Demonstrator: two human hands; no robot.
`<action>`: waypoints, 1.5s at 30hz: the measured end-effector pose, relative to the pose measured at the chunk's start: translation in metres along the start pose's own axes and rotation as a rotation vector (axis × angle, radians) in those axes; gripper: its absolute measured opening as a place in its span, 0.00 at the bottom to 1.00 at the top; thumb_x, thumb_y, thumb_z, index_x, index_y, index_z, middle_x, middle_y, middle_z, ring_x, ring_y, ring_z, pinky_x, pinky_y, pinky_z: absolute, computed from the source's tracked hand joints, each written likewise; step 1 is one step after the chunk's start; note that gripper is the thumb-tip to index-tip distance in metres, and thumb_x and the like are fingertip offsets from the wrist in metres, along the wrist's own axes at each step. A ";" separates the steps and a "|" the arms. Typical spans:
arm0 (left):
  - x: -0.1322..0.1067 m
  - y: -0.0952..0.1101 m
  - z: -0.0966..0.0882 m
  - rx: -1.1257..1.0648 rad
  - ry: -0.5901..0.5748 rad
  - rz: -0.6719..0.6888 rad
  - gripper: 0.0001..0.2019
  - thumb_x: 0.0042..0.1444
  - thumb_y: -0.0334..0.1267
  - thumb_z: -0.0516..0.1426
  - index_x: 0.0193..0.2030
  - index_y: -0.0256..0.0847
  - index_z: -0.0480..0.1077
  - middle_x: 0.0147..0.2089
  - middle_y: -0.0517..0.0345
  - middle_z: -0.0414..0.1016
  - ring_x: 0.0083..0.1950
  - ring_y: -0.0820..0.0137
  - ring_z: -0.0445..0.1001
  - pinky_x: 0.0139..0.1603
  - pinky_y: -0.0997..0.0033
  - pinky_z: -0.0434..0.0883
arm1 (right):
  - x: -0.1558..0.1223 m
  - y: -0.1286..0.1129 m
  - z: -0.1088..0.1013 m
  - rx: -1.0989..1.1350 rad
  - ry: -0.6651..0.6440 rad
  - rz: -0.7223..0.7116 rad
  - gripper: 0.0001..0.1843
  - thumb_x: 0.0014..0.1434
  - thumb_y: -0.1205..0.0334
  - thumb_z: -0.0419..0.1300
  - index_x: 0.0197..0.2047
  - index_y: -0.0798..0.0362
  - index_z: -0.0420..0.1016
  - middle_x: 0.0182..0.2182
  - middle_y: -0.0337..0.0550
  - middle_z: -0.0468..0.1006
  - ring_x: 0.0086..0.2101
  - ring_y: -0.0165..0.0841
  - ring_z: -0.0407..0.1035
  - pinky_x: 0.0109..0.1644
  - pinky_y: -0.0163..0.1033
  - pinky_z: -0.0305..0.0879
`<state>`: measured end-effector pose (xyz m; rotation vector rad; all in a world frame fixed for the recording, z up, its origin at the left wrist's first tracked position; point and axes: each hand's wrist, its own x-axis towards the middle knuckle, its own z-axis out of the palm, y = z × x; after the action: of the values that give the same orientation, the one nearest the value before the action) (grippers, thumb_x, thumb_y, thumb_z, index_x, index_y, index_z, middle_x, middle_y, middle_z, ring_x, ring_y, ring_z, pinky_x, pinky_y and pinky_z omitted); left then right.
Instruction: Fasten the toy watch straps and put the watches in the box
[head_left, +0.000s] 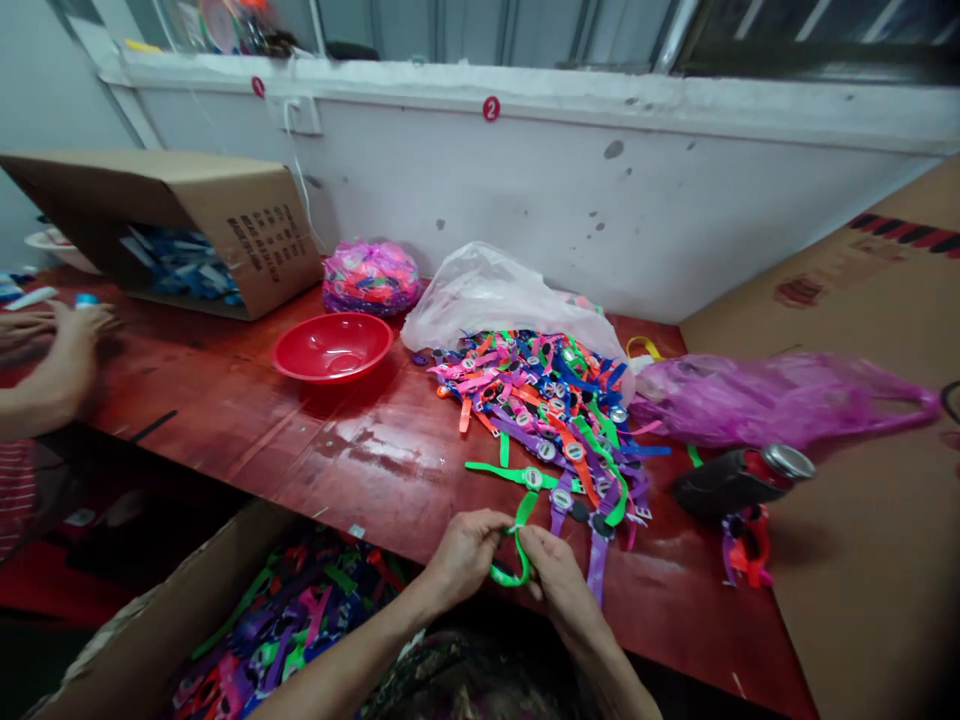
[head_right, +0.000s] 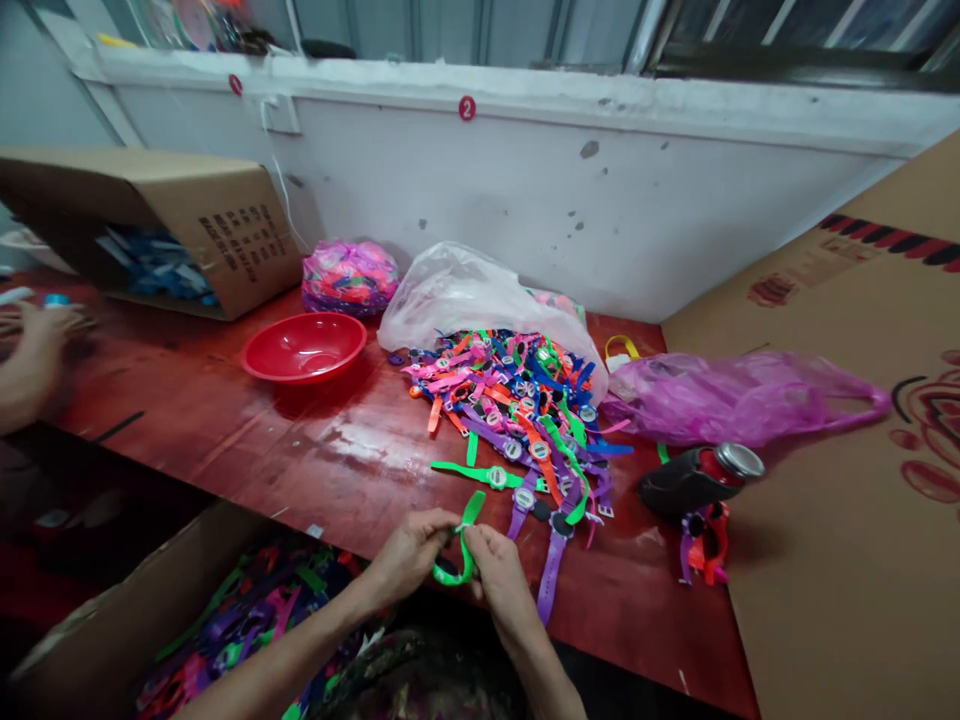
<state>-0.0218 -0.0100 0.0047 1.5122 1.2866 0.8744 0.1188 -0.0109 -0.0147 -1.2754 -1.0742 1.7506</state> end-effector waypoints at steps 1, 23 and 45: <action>-0.002 0.000 -0.001 0.091 -0.008 0.025 0.16 0.55 0.35 0.47 0.36 0.39 0.75 0.31 0.54 0.74 0.33 0.72 0.68 0.36 0.77 0.62 | 0.003 0.004 -0.001 -0.059 0.037 -0.030 0.25 0.48 0.40 0.57 0.22 0.55 0.58 0.11 0.29 0.54 0.13 0.19 0.46 0.15 0.28 0.38; -0.038 -0.011 -0.030 -0.315 -0.171 -0.430 0.20 0.50 0.53 0.51 0.34 0.34 0.68 0.19 0.65 0.59 0.15 0.81 0.51 0.16 0.80 0.49 | 0.005 0.010 -0.006 0.452 0.003 -0.026 0.23 0.42 0.45 0.65 0.32 0.53 0.66 0.14 0.27 0.55 0.12 0.17 0.43 0.16 0.27 0.40; 0.031 -0.043 -0.128 0.902 0.124 -0.249 0.16 0.58 0.40 0.44 0.36 0.38 0.71 0.37 0.51 0.74 0.40 0.68 0.70 0.40 0.74 0.60 | 0.103 -0.011 -0.032 -1.291 0.263 -0.311 0.25 0.59 0.61 0.48 0.60 0.53 0.56 0.53 0.51 0.62 0.48 0.38 0.63 0.45 0.39 0.64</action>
<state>-0.1485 0.0465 0.0024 1.9083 2.0675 0.2013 0.1234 0.0914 -0.0486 -1.7980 -2.1981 0.4909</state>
